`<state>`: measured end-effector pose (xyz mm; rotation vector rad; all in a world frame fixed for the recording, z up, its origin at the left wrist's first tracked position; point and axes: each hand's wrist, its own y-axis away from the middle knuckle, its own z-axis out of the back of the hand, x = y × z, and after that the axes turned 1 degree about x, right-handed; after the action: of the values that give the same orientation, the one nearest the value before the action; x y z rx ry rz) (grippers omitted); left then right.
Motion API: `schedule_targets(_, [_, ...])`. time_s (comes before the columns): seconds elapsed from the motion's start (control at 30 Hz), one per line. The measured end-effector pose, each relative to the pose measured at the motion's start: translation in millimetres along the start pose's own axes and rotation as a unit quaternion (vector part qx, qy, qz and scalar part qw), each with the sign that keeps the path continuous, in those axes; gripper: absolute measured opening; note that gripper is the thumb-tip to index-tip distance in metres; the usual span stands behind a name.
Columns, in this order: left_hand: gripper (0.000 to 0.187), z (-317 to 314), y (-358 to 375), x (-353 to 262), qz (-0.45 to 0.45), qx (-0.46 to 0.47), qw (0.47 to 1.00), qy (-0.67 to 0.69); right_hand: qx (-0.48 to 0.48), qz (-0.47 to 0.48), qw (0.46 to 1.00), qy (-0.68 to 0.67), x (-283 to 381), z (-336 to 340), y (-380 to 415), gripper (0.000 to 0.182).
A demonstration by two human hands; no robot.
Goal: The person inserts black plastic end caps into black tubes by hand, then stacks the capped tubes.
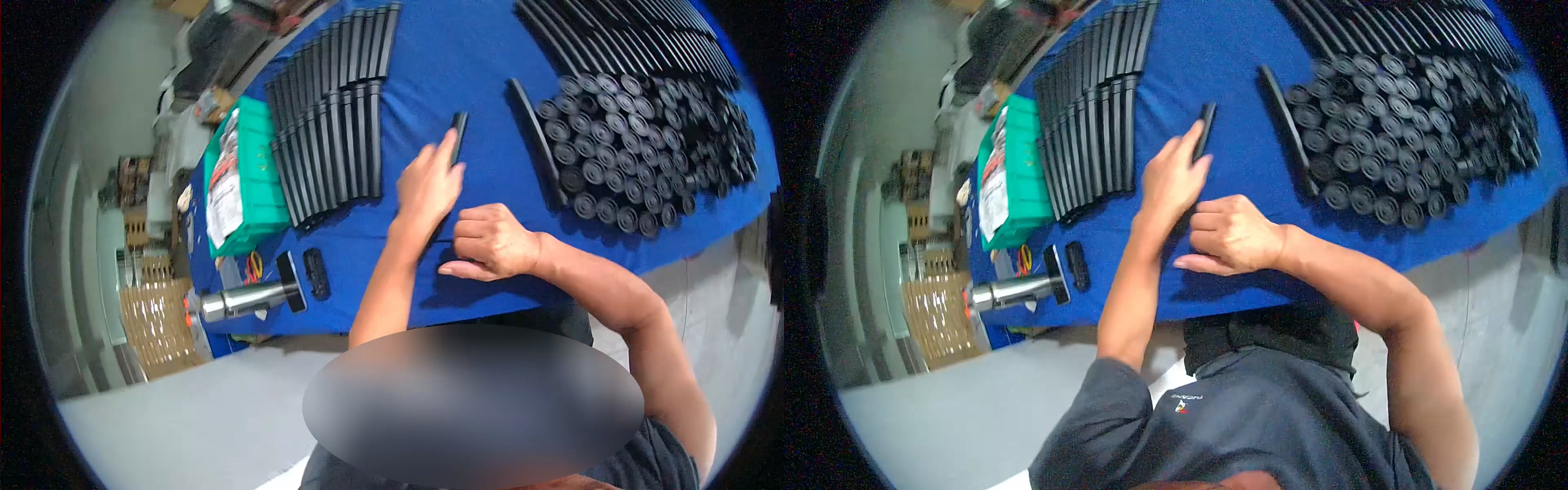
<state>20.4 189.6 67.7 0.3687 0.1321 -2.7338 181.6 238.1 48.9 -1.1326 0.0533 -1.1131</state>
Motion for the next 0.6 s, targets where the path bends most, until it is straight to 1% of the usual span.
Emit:
schedule_targets(0.03, [0.053,1.9,21.7,6.3,-0.021,-0.005,1.000,-0.004,-0.016,-0.003,1.000,0.012,-0.6,-2.7,2.0,0.048])
schedule_targets(0.07, [0.051,6.3,43.0,11.9,-0.061,-0.019,0.998,0.014,-0.019,-0.011,0.999,0.030,-1.6,-5.1,5.0,0.043])
schedule_targets(0.1, [0.050,7.5,64.5,17.5,-0.065,-0.024,0.997,0.022,-0.029,-0.028,0.998,0.046,-1.1,-7.5,5.5,0.037])
schedule_targets(0.17, [0.054,18.0,100.3,23.6,-0.027,-0.030,0.999,0.028,-0.030,-0.073,0.994,0.073,-3.2,-13.0,5.2,0.028])
schedule_targets(0.2, [0.058,23.5,112.2,21.6,0.053,0.005,0.998,0.038,-0.023,-0.101,0.991,0.084,-4.6,-15.4,5.7,0.026])
schedule_targets(0.23, [0.058,26.8,122.6,25.8,0.064,0.015,0.997,0.031,0.007,-0.147,0.986,0.083,-4.3,-15.4,6.2,0.030])
schedule_targets(0.27, [0.058,29.3,126.6,30.5,0.077,0.022,0.997,0.022,0.000,-0.148,0.984,0.095,-5.0,-15.9,7.4,0.033])
schedule_targets(0.33, [0.055,34.6,116.2,32.8,0.045,-0.015,0.996,0.081,-0.013,-0.142,0.983,0.117,-9.1,-20.1,9.5,0.038])
schedule_targets(0.37, [0.054,37.1,111.3,29.8,0.032,-0.035,0.993,0.110,0.003,-0.140,0.984,0.106,-11.3,-24.6,12.2,0.044])
schedule_targets(0.4, [0.047,44.1,96.4,17.2,0.042,-0.056,0.989,0.133,0.002,-0.145,0.984,0.107,-11.2,-25.8,12.9,0.045])
schedule_targets(0.47, [0.044,45.0,59.8,-0.5,-0.013,-0.074,0.980,0.183,0.002,-0.150,0.982,0.112,-11.9,-26.0,13.0,0.047])
schedule_targets(0.53, [0.042,37.1,17.2,-27.3,-0.133,-0.067,0.973,0.178,0.030,-0.173,0.979,0.108,-14.0,-27.1,17.9,0.051])
schedule_targets(0.57, [0.041,30.6,-5.6,-42.6,-0.201,-0.073,0.965,0.153,0.045,-0.177,0.978,0.102,-17.3,-29.8,19.9,0.052])
schedule_targets(0.6, [0.041,22.4,-27.0,-56.1,-0.266,-0.080,0.953,0.120,0.028,-0.144,0.983,0.107,-24.4,-36.7,25.3,0.058])
